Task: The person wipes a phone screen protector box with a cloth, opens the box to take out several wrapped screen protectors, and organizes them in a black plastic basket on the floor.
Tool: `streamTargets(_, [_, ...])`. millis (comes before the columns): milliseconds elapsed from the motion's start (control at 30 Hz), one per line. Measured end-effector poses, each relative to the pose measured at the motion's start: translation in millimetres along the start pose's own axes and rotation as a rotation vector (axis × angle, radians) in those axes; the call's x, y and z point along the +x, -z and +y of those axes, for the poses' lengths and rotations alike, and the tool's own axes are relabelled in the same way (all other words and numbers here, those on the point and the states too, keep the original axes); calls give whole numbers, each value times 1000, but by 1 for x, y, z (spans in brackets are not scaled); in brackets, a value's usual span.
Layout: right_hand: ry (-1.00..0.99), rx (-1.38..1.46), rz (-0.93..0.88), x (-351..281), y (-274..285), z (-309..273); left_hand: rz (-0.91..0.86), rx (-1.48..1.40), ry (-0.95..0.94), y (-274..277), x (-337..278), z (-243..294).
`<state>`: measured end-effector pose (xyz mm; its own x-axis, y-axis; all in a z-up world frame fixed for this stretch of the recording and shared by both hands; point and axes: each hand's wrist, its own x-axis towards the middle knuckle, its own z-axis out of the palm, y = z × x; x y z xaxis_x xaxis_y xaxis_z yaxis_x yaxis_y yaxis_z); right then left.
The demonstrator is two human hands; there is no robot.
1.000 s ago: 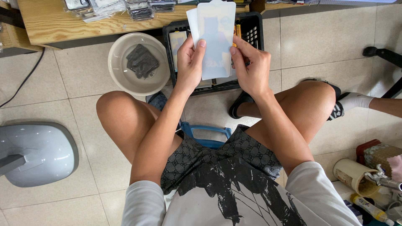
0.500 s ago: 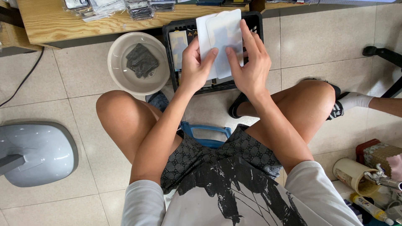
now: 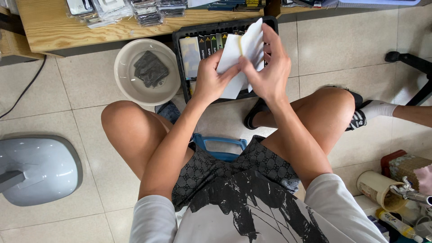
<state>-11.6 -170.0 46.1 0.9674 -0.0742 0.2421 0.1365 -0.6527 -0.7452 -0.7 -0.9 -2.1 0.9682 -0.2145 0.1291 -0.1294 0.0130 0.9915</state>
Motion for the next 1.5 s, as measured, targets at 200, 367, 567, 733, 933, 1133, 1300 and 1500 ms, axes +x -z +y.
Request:
streamTargets(200, [-121, 908, 6, 19, 30, 22, -16, -100, 70, 3, -2, -6])
streamTargets(367, [-327, 1392, 105, 23, 59, 30, -84, -65, 37, 5, -2, -9])
streamTargets(567, [-208, 1458, -21, 17, 65, 38, -182, 21, 57, 4, -5, -8])
streamTargets(733, [-286, 1451, -22, 21, 64, 23, -271, 68, 99, 5, -6, -3])
streamTargets(933, [-205, 1391, -77, 20, 66, 26, -312, 30, 86, 6, -6, 6])
streamTargets(1133, [-229, 1436, -86, 20, 65, 27, -345, 47, 128, 7, -5, 9])
streamTargets(1300, [-231, 1411, -85, 21, 67, 26, -364, 71, 153, 7, -5, 6])
streamTargets(1500, [-272, 1406, -74, 20, 65, 24, -370, 53, 116, 8, -5, 10])
